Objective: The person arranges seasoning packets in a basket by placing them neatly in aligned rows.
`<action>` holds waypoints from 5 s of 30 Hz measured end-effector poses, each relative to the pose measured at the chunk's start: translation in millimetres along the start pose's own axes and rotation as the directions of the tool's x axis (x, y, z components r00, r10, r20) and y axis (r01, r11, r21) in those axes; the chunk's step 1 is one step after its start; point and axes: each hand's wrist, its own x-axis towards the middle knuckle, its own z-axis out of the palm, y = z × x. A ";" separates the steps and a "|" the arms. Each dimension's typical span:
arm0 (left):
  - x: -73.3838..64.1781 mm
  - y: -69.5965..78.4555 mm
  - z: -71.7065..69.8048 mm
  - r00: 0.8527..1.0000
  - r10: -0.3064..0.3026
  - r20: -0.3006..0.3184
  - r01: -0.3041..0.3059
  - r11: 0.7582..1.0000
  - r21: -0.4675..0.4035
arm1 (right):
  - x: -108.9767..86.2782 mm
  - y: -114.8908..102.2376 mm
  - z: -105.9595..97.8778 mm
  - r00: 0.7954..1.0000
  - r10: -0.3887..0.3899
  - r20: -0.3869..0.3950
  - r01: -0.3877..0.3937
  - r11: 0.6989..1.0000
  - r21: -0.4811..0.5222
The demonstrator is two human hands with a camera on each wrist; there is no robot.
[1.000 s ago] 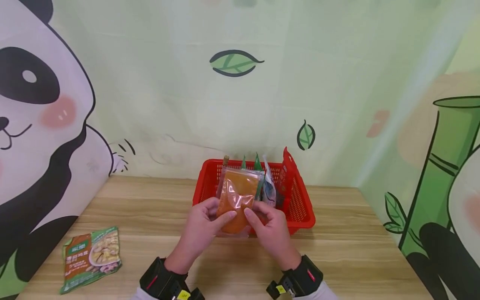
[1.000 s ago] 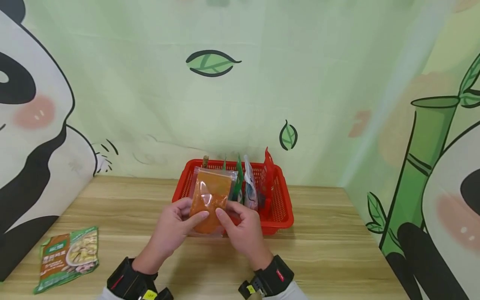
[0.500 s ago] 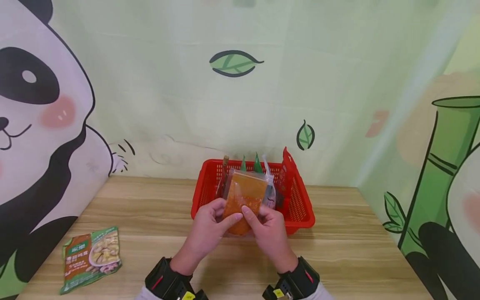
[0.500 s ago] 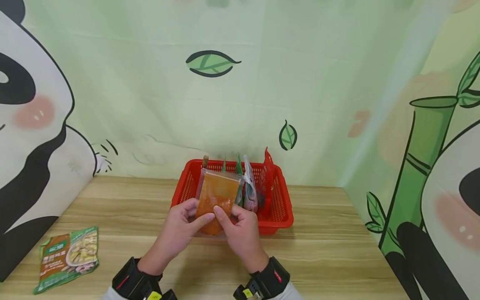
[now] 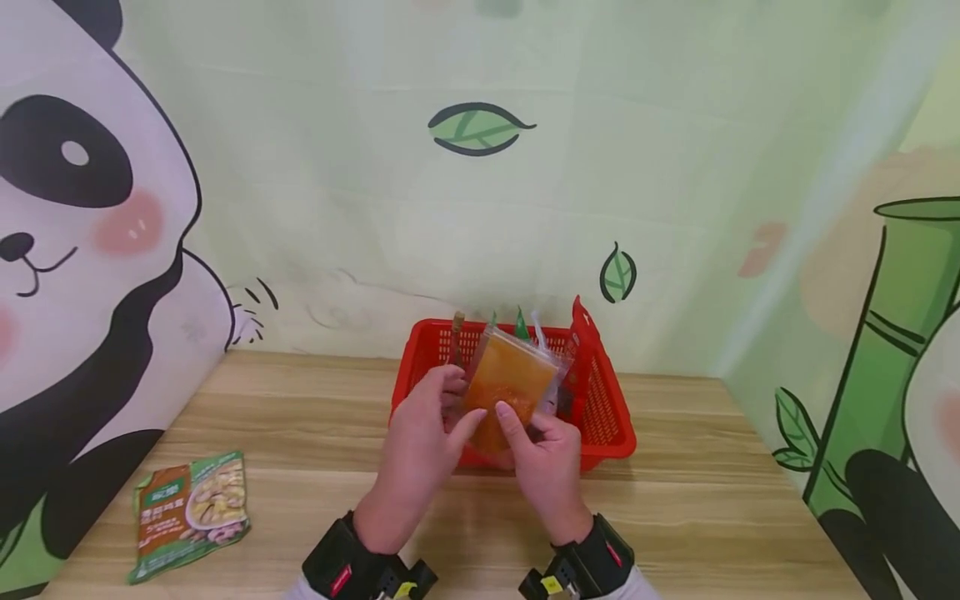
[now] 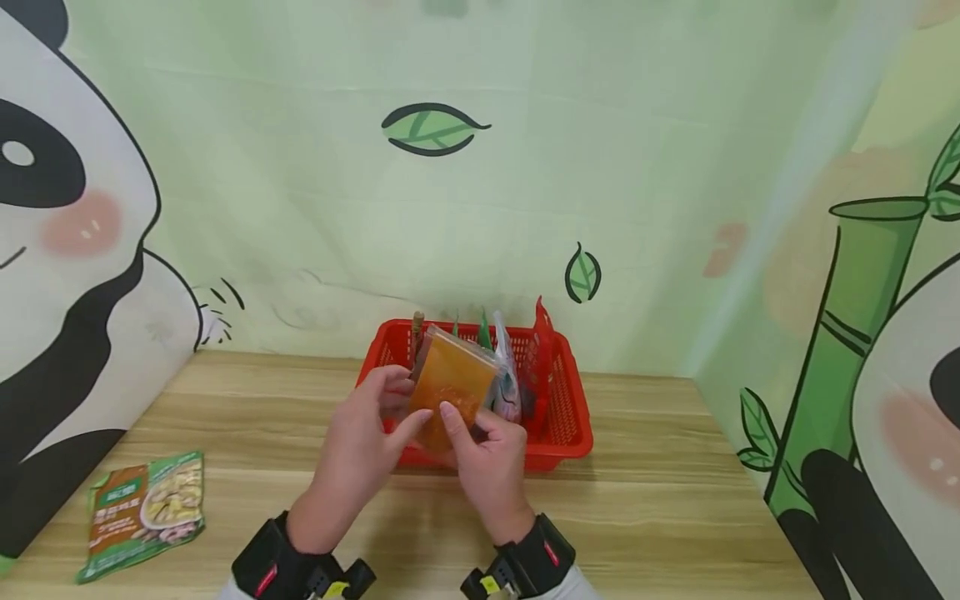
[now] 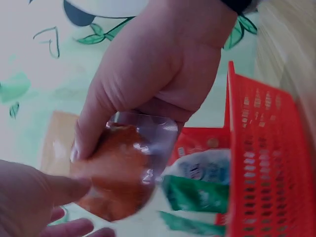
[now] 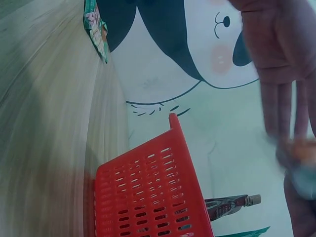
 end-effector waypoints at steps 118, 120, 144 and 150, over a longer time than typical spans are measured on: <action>146.2 -96.8 33.7 0.850 -0.402 0.341 0.272 0.888 0.370 | 39.9 50.9 -93.5 0.880 0.112 0.462 0.387 0.394 -0.834; 145.9 -96.6 34.0 0.848 -0.404 0.343 0.271 0.887 0.374 | 39.6 51.2 -93.6 0.881 0.110 0.461 0.386 0.396 -0.833; 128.2 -83.7 -1.2 0.841 -0.363 0.401 0.245 0.917 0.315 | 37.8 49.8 -94.7 0.888 0.138 0.439 0.346 0.427 -0.835; 113.5 -87.1 -38.4 0.854 -0.334 0.400 0.220 0.927 0.303 | 39.2 48.6 -94.2 0.888 0.136 0.440 0.350 0.422 -0.836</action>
